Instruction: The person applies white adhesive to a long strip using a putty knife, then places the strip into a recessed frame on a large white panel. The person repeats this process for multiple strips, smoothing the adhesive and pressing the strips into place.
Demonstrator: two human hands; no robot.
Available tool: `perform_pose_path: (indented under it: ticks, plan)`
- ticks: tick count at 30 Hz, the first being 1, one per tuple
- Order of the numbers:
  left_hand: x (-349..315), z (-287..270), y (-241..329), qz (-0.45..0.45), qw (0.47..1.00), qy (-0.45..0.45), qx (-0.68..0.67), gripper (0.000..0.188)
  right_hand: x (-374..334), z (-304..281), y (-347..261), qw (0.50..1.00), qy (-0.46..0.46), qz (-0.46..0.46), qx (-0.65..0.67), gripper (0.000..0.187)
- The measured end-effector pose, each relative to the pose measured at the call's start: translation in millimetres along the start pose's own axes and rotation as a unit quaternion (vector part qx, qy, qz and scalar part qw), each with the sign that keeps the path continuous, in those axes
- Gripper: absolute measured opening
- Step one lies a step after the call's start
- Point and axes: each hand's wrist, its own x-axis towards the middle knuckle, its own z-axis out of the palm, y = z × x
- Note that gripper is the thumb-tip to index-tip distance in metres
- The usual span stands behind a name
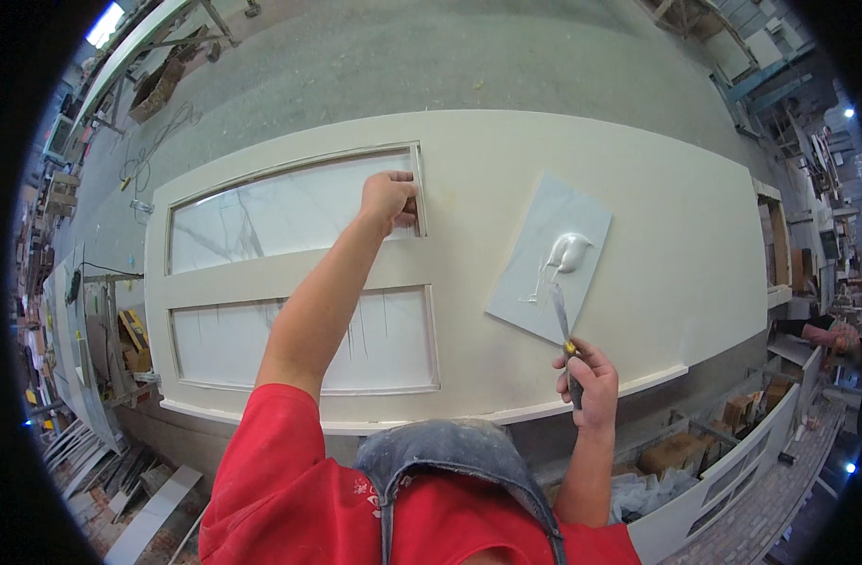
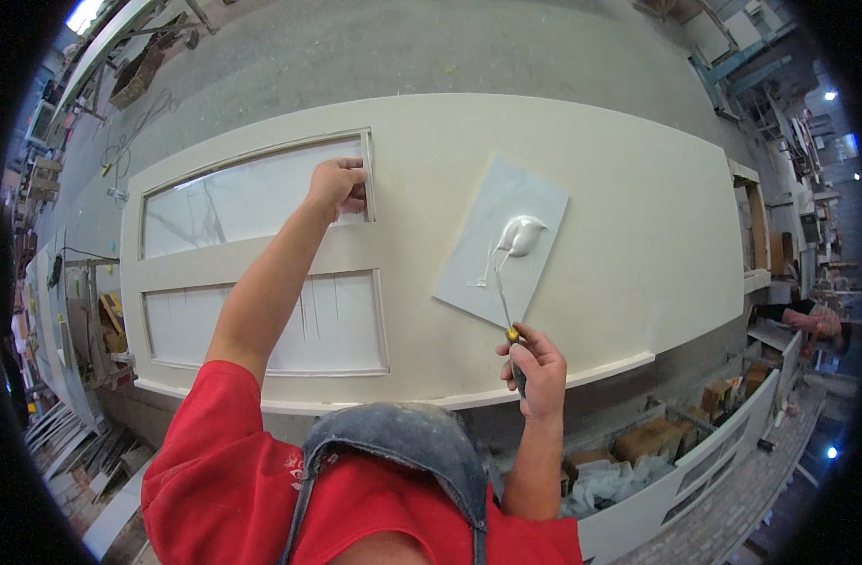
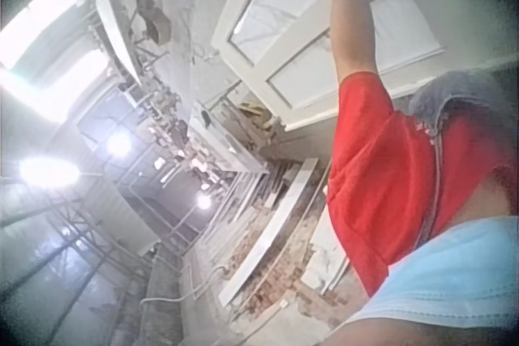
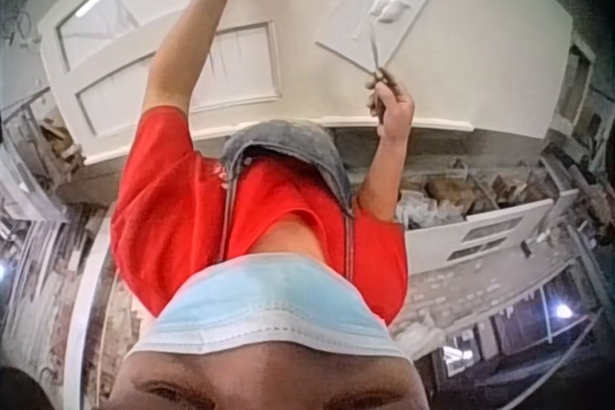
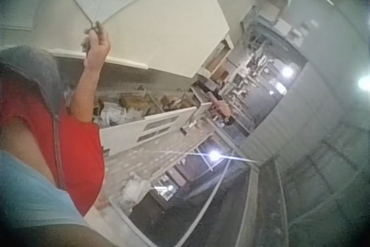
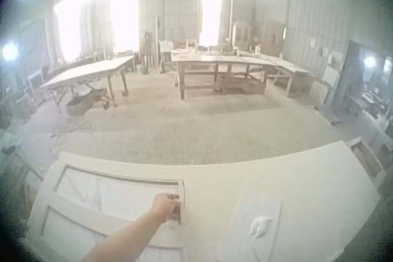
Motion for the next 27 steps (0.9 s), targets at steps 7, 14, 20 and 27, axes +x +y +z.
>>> perform_pose_path:
  ticks: [7,14,20,27]
  plan:
    - [-6,5,5,0.006,1.000,0.008,0.012,0.039,0,-1,0,1.000,-0.002,-0.012,0.009,0.042]
    - [-3,4,5,0.001,1.000,-0.019,0.023,0.045,3,0,2,1.000,-0.006,-0.008,0.008,0.042]
    - [6,4,-3,0.027,0.998,0.025,0.052,0.030,4,3,3,1.000,-0.005,0.002,-0.005,0.041]
    - [-4,6,4,0.005,0.996,0.030,0.079,0.018,6,3,4,1.000,-0.005,0.006,-0.010,0.041]
